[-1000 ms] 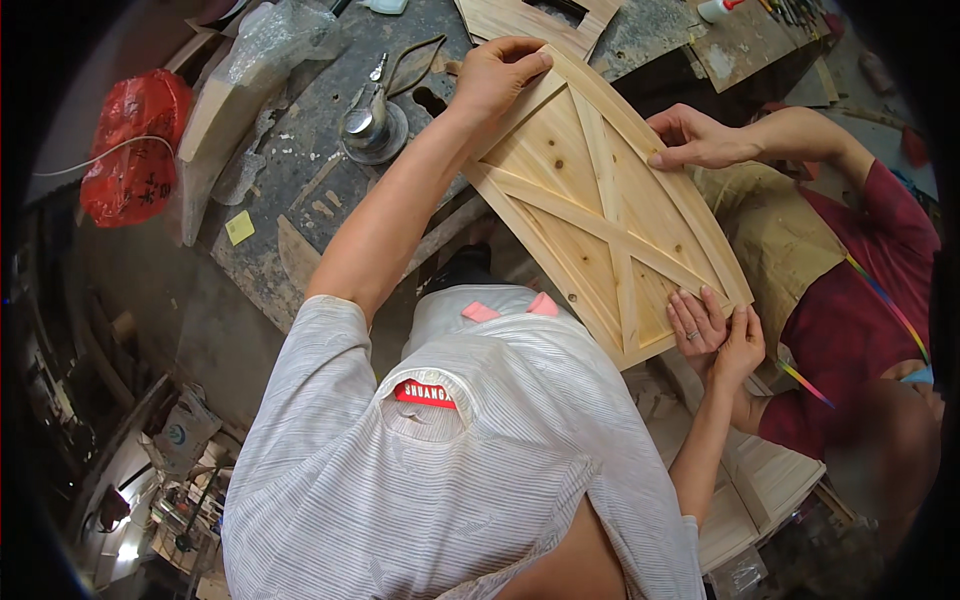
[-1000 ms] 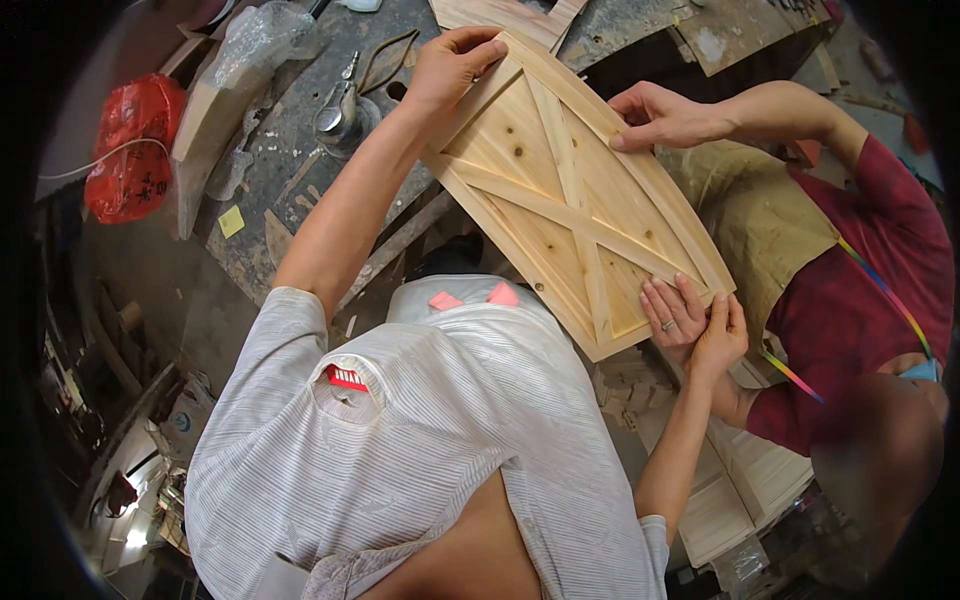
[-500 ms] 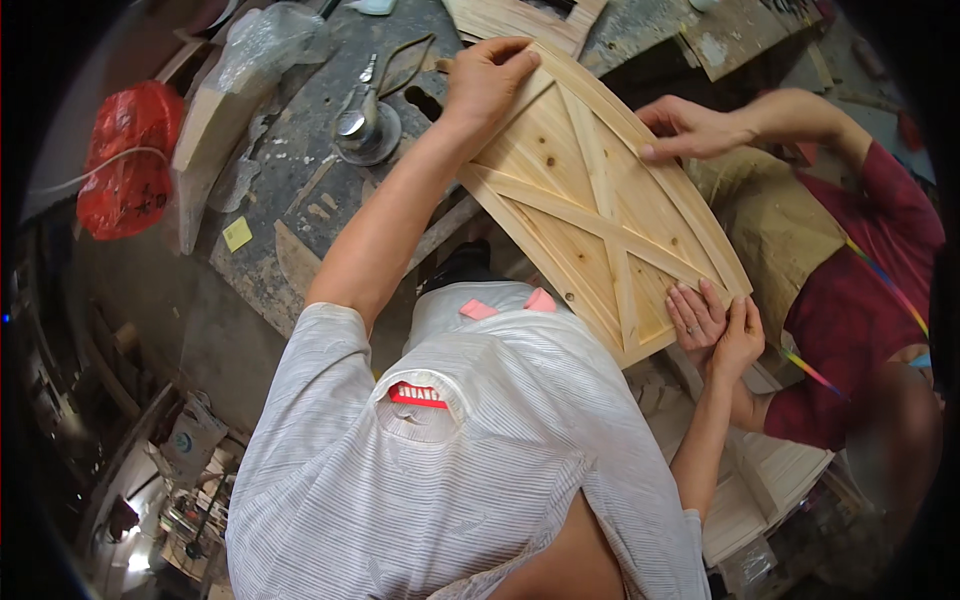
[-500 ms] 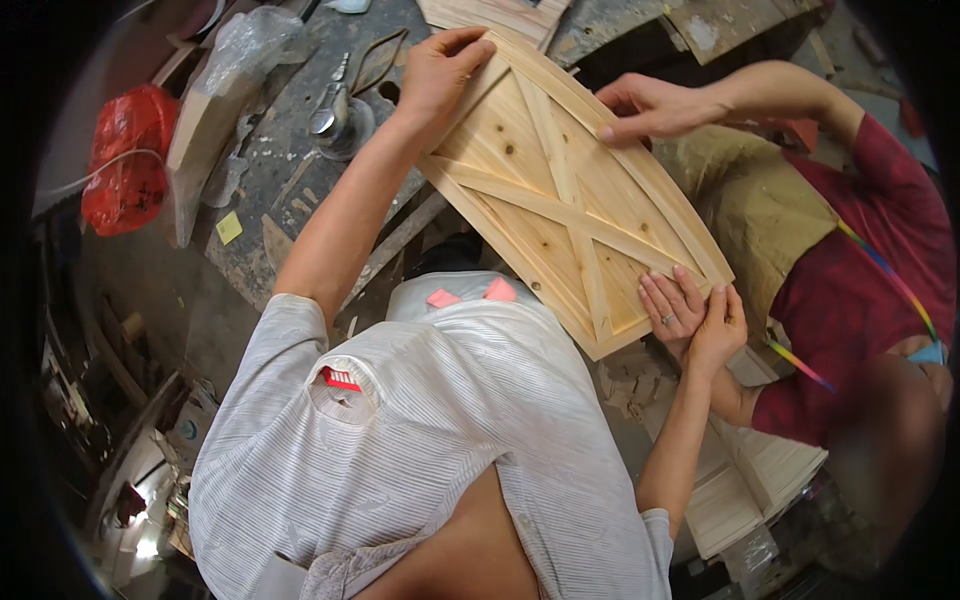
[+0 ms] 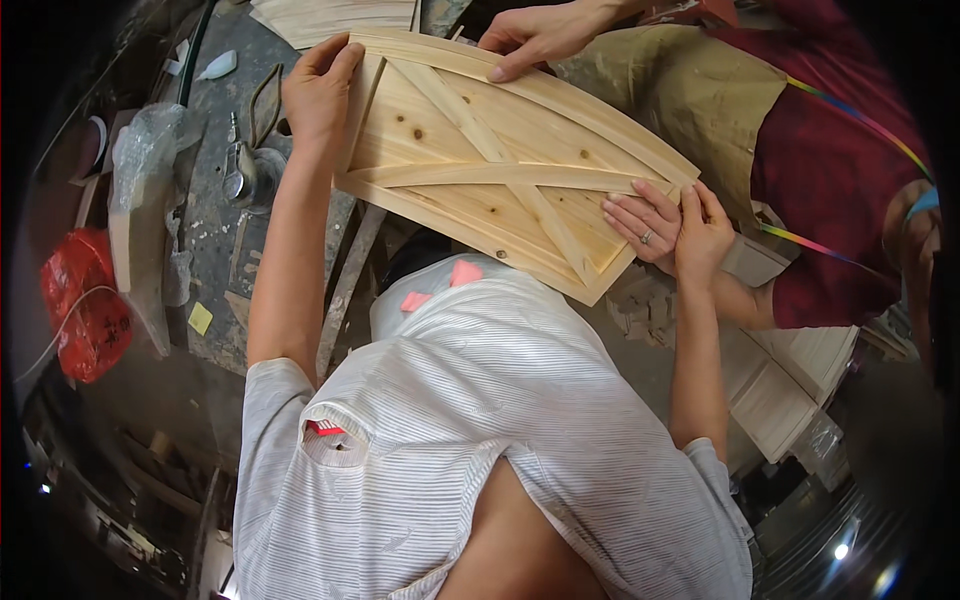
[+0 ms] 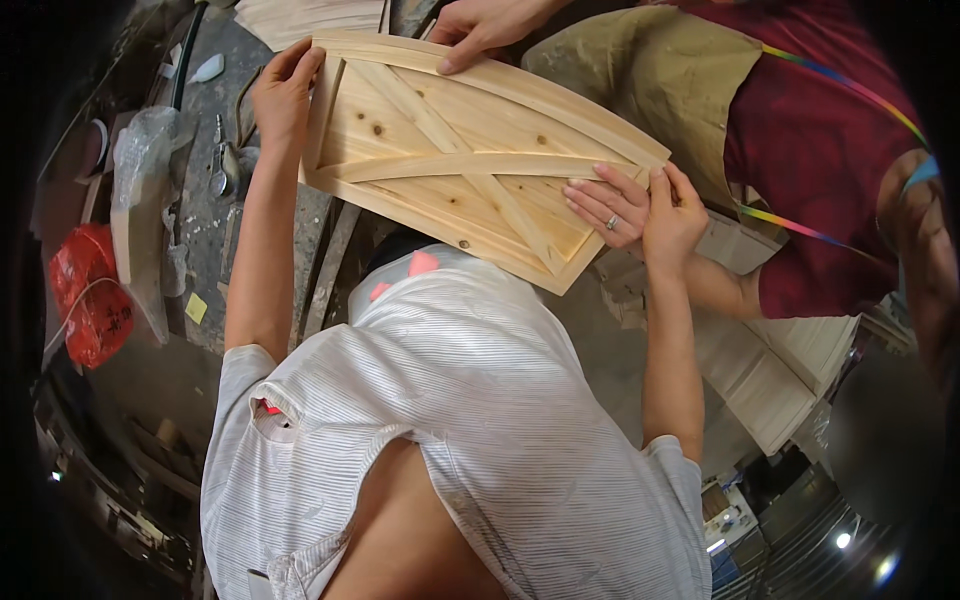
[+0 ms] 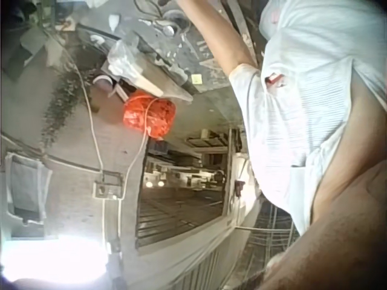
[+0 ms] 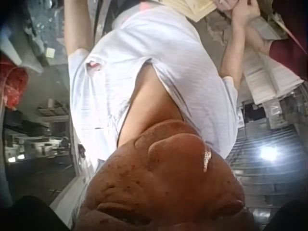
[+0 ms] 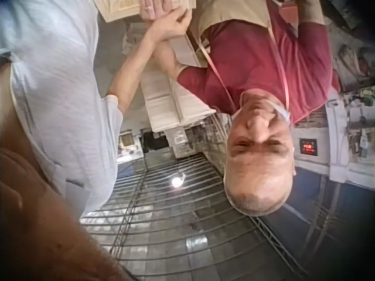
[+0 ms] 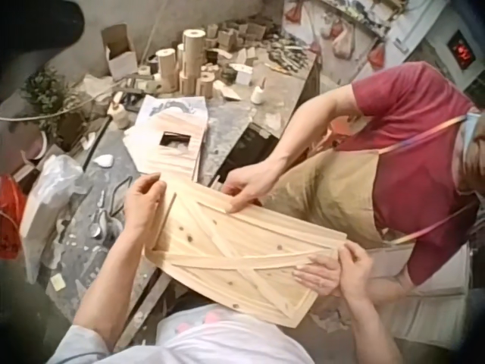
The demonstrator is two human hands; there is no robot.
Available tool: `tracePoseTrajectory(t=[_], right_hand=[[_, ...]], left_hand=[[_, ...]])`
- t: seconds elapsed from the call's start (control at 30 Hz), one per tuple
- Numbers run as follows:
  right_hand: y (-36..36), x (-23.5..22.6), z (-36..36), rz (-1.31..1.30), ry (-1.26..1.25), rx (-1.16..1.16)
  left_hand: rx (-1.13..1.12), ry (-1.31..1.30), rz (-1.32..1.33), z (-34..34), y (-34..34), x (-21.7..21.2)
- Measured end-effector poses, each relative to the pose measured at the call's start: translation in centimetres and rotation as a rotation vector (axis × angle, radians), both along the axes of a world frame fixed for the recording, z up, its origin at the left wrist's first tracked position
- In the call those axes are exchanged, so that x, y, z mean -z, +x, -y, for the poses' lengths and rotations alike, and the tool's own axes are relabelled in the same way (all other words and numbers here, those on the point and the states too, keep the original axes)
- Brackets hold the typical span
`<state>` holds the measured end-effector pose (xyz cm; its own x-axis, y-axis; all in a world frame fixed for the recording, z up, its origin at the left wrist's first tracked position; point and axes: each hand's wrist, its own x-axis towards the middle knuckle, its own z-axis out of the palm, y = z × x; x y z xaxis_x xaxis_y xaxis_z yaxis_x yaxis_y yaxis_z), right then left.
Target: The person assembles a wooden panel with another person by applying glue onto wooden strips from a bottle, positioning and fitting the strips onto the board, and pressing the pieces together by hand.
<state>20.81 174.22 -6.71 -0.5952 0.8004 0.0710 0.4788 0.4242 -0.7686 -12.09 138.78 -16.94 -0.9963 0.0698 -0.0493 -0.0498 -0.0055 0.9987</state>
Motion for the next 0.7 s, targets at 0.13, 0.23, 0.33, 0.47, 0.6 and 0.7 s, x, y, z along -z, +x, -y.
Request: tracePoseTrajectory(t=[0.13,0.23,0.33,0.47,0.6,0.7], right_hand=[[-0.4,-0.6,0.3,0.031,0.022,0.011],[-0.3,-0.6,0.2,0.062,0.086,0.001],[-0.4,-0.2,0.0,0.037,0.111,-0.017],[-0.1,0.2,-0.8,-0.011,0.020,-0.020],[0.1,0.0,-1.6,-0.156,-0.419,0.010],[0.3,0.0,-2.2,-0.171,-0.544,0.010]], left_hand=[[0.023,-0.057,0.006,0.1,0.1,0.4],[0.022,-0.069,-0.012,0.2,0.0,1.0],[0.035,-0.082,-0.004,0.5,0.0,0.8],[0.026,-0.032,0.083,0.7,-0.5,1.6],[0.040,0.224,0.248,0.8,-1.1,1.7],[0.055,0.269,0.273,0.9,-1.7,1.6]])
